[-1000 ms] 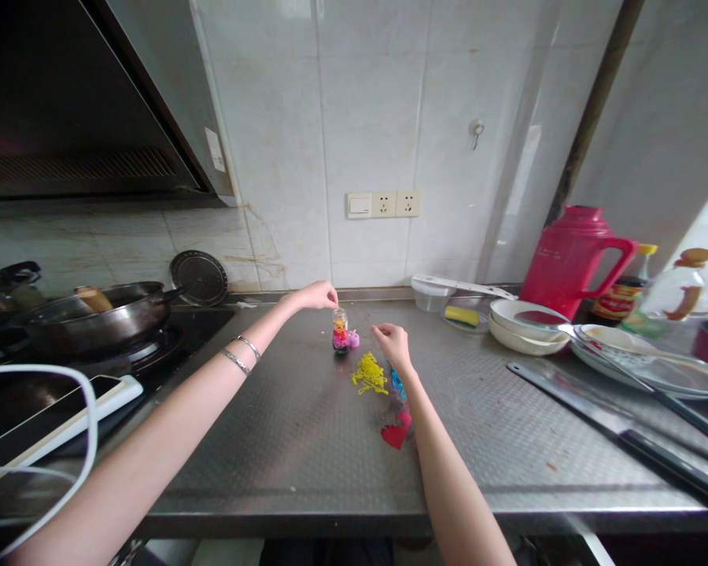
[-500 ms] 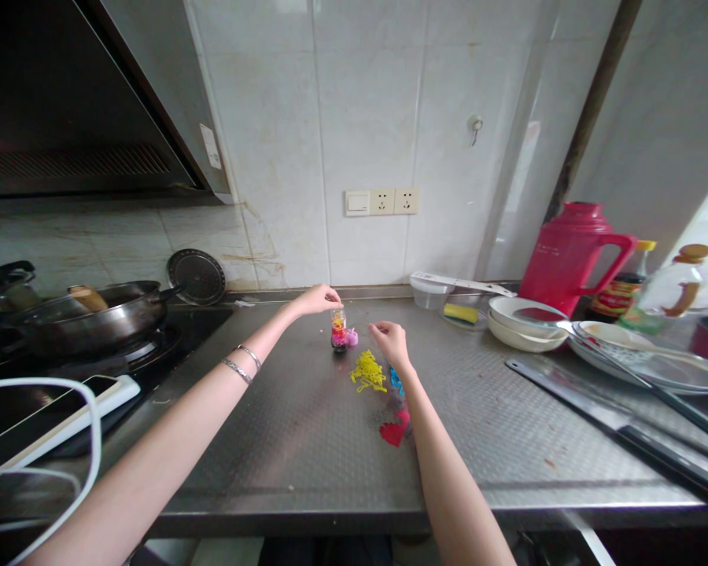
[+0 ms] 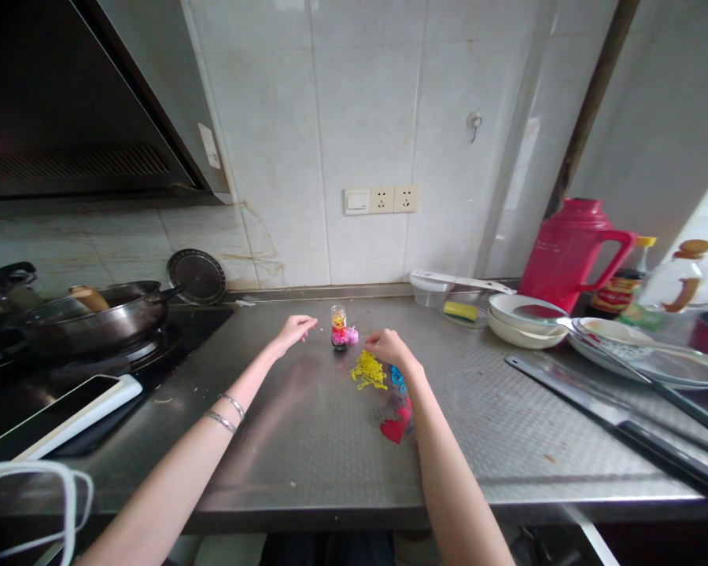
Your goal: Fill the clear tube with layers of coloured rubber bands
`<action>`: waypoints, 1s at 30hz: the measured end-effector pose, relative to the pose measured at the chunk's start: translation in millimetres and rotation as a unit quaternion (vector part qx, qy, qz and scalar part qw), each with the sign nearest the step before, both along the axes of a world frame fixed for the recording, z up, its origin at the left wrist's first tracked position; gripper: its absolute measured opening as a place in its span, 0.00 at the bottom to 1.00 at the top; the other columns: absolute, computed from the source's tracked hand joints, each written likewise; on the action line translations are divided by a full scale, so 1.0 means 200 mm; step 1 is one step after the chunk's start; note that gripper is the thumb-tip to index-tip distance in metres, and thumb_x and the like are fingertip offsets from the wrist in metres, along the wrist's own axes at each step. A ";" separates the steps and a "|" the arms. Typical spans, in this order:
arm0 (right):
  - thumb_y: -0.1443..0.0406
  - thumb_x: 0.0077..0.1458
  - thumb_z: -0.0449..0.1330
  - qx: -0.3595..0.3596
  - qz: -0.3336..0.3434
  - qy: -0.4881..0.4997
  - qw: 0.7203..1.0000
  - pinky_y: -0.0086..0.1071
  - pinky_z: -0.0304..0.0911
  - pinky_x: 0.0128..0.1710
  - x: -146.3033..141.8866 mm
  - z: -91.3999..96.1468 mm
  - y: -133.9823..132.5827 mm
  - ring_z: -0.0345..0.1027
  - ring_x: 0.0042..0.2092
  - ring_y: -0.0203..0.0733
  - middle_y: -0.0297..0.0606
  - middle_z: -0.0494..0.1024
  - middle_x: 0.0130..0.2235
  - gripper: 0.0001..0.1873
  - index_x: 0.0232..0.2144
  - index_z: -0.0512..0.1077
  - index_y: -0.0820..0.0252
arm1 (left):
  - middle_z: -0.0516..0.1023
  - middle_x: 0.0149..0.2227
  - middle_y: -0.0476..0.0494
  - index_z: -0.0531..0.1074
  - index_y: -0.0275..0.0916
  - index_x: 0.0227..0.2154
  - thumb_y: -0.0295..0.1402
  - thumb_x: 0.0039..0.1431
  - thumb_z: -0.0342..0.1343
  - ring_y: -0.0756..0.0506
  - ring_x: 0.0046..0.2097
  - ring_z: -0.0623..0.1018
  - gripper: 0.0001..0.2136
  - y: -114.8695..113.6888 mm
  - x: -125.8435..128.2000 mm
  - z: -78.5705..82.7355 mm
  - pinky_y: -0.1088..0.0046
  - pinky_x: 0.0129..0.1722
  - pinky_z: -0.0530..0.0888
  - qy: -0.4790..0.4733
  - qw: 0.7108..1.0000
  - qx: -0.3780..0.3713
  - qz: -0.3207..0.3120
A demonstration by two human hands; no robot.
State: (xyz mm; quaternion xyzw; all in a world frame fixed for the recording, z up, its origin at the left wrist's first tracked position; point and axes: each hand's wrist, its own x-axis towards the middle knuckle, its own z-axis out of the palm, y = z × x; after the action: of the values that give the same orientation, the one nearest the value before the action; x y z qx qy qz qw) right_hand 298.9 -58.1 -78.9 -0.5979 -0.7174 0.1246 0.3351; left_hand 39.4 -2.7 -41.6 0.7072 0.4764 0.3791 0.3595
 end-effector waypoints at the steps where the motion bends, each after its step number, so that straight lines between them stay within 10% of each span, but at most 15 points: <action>1: 0.63 0.40 0.59 -0.009 0.002 -0.008 1.000 0.26 0.60 0.29 0.00 0.00 0.00 0.69 0.29 0.38 0.35 0.78 0.27 0.10 0.27 0.78 0.57 | 0.72 0.26 0.45 0.73 0.31 0.30 0.39 0.51 0.51 0.55 0.22 0.64 0.15 -0.01 -0.02 -0.05 0.82 0.17 0.60 -0.004 1.000 -0.012 0.002; 6: 0.62 0.38 0.61 -0.062 0.053 -0.028 0.996 0.26 0.60 0.28 0.01 0.00 -0.01 0.69 0.29 0.38 0.34 0.78 0.27 0.09 0.26 0.78 0.55 | 0.72 0.27 0.45 0.72 0.30 0.29 0.37 0.51 0.51 0.56 0.21 0.64 0.13 -0.03 -0.07 -0.17 0.82 0.16 0.60 -0.027 0.997 -0.063 0.019; 30: 0.64 0.41 0.57 -0.023 0.059 -0.019 0.998 0.27 0.58 0.27 -0.02 0.00 -0.03 0.68 0.27 0.38 0.35 0.76 0.23 0.10 0.24 0.78 0.61 | 0.72 0.25 0.47 0.73 0.30 0.28 0.33 0.51 0.50 0.55 0.22 0.66 0.10 -0.08 -0.07 -0.20 0.80 0.21 0.61 -0.044 0.997 -0.059 0.008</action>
State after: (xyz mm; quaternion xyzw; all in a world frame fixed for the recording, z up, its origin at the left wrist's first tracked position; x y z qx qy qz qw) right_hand 294.0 -64.2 -78.6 -0.5647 -0.7544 0.1489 0.2996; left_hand 24.9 -18.5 -81.6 0.6631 0.4876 0.3839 0.4184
